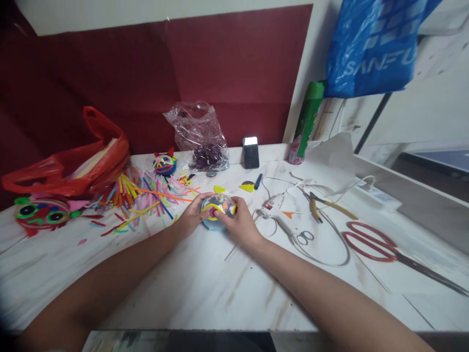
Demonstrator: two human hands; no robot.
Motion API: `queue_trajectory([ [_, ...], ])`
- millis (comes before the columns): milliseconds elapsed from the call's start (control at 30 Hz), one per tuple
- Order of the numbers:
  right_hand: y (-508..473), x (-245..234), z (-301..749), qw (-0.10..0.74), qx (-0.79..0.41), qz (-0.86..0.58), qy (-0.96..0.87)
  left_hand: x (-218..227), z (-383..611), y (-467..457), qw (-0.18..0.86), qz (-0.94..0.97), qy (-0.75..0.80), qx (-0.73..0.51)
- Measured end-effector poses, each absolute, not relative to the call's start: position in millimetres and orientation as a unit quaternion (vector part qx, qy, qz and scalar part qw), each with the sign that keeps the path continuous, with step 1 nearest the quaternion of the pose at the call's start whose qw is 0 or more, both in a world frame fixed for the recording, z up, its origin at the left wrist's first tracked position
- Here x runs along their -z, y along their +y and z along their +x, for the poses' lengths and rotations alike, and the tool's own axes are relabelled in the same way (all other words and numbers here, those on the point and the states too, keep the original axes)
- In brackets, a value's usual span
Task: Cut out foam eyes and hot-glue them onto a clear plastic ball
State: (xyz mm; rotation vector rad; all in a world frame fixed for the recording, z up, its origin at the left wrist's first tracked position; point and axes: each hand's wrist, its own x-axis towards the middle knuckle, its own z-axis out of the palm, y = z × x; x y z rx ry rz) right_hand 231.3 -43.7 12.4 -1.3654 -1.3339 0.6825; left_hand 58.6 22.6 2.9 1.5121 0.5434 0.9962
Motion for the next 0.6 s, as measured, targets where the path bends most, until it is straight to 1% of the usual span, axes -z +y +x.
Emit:
queue_trajectory([
  [233,-46,-18,231,0.525,-0.302,-0.568,-0.558,-10,60,17,0.602,0.632,0.236,-0.426],
  [467,-45,-16,230,0.519,-0.283,-0.578,-0.562,-15,68,6,0.595,0.608,0.279,-0.446],
  [600,-48,-18,230,0.516,-0.280,-0.584,-0.561,-18,71,3,0.617,0.591,0.275,-0.441],
])
